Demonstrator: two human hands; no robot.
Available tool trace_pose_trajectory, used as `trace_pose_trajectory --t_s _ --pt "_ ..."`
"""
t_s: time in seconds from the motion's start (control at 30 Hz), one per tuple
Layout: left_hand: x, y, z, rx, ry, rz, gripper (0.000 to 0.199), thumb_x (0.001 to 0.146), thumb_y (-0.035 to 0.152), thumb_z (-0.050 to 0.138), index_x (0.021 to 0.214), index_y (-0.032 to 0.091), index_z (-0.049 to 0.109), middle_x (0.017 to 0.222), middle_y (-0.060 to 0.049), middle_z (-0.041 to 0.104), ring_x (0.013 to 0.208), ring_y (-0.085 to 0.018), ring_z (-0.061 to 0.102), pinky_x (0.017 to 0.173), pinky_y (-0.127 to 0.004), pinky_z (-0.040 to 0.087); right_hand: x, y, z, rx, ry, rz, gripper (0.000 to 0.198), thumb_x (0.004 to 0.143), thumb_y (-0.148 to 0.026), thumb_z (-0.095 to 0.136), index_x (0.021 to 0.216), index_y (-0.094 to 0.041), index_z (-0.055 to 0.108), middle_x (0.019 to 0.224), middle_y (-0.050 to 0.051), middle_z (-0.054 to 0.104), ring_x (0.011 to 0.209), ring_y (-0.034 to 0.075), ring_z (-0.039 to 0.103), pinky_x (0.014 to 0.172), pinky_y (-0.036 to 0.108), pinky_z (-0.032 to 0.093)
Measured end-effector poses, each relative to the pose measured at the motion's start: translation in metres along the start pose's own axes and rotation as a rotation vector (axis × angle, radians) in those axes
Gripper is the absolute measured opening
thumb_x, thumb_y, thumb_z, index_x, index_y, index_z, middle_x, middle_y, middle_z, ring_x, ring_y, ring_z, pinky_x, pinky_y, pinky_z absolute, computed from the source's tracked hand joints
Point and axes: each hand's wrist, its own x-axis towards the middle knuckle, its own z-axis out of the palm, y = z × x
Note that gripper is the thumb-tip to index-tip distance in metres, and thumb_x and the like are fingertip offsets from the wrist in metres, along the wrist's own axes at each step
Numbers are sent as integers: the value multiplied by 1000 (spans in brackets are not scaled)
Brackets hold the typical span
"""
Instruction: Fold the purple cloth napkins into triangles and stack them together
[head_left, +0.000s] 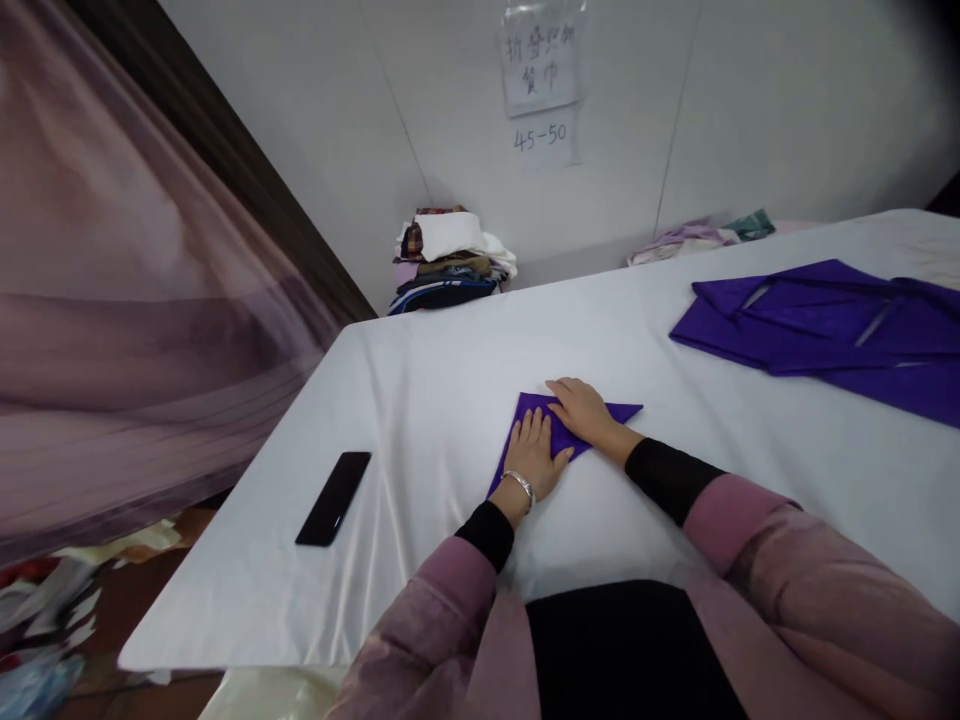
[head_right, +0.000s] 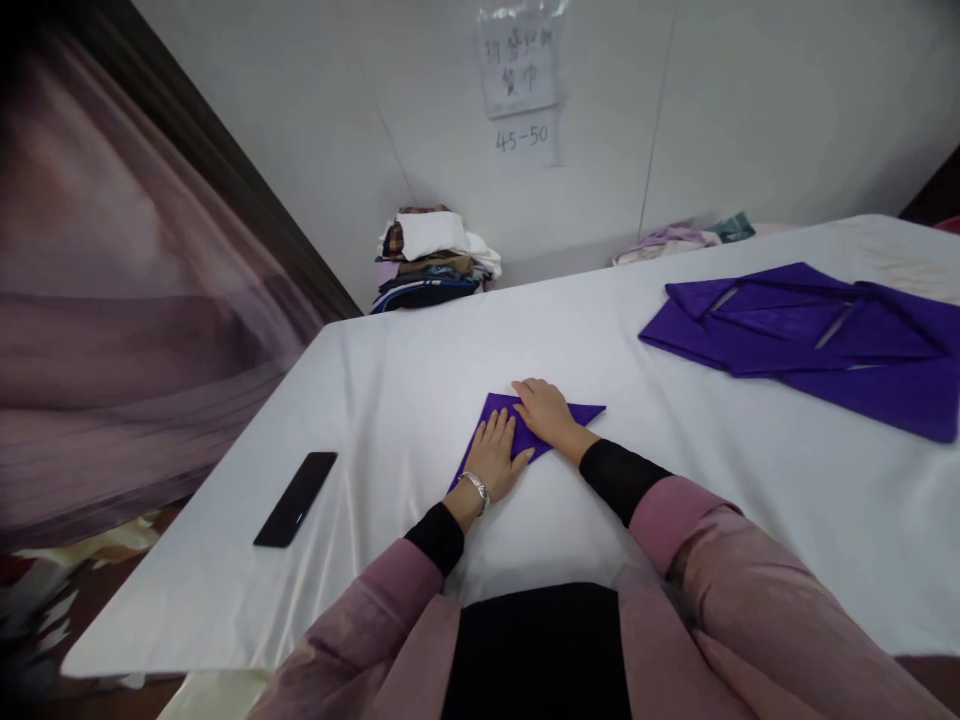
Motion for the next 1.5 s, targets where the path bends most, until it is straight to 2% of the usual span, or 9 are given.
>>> trace_pose_trajectory --t_s 0.23,0.43,0.7,0.8,0.9,1.07,1.23,1.37,1.5 --pt "0 3 -5 -30 -20 -5 69 88 53 32 141 7 25 148 -16 24 138 -29 14 111 -47 18 -10 -3 -1 82 -25 -290 49 91 -44 37 133 -19 41 135 11 46 126 24 36 104 45 26" --pt "0 2 -3 -5 -2 -10 69 89 54 28 139 7 30 148 -16 24 138 -27 15 111 -46 17 -6 55 2 -74 -63 -79 57 91 -51 31 136 -16 38 137 15 44 128 28 34 105 51 20" --pt "-1 2 -2 -15 16 -4 70 89 55 24 139 7 30 148 -15 25 138 -27 15 111 -45 17 -18 118 -20 -176 -16 94 52 93 -47 28 133 -16 40 132 15 50 123 29 40 100 56 24" --pt "-1 3 -2 -18 24 -5 69 89 55 23 139 7 30 148 -15 26 138 -27 15 111 -44 18 -19 107 -29 -197 74 150 52 93 -45 27 133 -14 41 132 16 49 125 30 38 101 56 22" --pt "-1 3 0 -12 28 -4 70 89 55 24 139 6 29 148 -16 25 138 -28 14 111 -44 16 -21 64 -26 -124 81 17 53 93 -44 27 136 -14 38 138 15 43 131 28 30 105 53 19" --pt "0 1 5 2 -31 19 66 88 45 32 144 12 18 150 -12 19 139 -28 12 111 -47 17 -32 -2 -3 100 -236 -354 64 90 -55 29 145 -21 21 148 9 27 137 25 18 108 49 18" --pt "-1 3 4 -15 -38 34 67 88 44 31 144 9 16 150 -13 21 138 -27 13 112 -45 15 -37 0 7 161 -329 -358 68 90 -57 28 146 -23 9 150 8 18 137 25 15 109 50 16" --pt "-16 -6 -3 -39 11 -7 66 90 45 28 142 5 20 149 -15 21 139 -26 12 112 -43 15 -36 6 10 117 -311 -334 70 89 -59 28 146 -20 16 148 11 23 137 24 16 109 49 17" --pt "-56 -31 -9 -4 28 -168 60 92 45 24 141 11 24 149 -12 23 138 -25 14 111 -48 15 -38 7 15 74 -285 -364 67 88 -60 31 143 -22 25 148 9 26 136 24 17 109 49 17"
